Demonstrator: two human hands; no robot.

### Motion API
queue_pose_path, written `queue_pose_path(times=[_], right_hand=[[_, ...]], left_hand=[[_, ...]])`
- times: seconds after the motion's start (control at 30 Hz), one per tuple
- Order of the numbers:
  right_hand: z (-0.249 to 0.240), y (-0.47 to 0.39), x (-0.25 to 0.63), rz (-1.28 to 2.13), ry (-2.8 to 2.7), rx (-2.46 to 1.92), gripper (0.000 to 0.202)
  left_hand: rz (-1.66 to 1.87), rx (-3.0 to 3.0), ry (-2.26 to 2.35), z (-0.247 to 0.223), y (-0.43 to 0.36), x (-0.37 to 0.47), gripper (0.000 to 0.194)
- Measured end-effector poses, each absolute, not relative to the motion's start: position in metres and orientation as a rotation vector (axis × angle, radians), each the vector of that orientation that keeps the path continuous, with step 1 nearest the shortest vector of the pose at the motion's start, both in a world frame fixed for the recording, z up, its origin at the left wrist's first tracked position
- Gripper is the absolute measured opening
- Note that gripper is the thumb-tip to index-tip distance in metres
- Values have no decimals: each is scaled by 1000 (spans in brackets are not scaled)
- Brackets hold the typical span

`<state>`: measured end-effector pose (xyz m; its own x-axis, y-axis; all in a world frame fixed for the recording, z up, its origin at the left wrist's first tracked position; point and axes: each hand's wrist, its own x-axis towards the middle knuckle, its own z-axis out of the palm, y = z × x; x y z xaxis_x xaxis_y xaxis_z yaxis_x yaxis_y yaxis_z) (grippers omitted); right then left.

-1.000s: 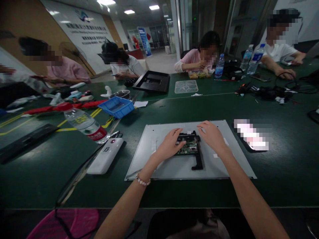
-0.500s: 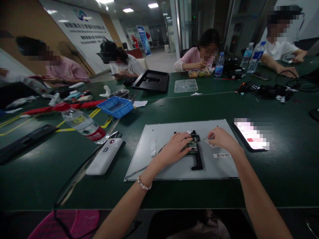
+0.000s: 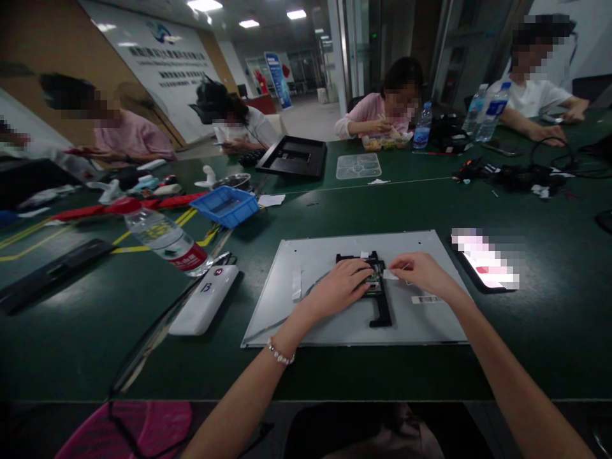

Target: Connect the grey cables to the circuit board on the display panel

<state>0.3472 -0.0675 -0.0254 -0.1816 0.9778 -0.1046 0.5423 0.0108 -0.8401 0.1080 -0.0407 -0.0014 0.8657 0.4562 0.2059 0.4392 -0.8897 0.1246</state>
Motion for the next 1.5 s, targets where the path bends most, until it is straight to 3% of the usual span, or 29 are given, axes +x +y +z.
queue_pose_path(times=[0.6, 1.5], right_hand=[[-44, -75, 337, 1225, -1652, -1484, 26], [-39, -79, 328, 848, -1856, -1539, 20]], left_hand=[[322, 2975, 621, -1, -50, 113, 31], [306, 2980, 621, -2, -53, 117, 28]])
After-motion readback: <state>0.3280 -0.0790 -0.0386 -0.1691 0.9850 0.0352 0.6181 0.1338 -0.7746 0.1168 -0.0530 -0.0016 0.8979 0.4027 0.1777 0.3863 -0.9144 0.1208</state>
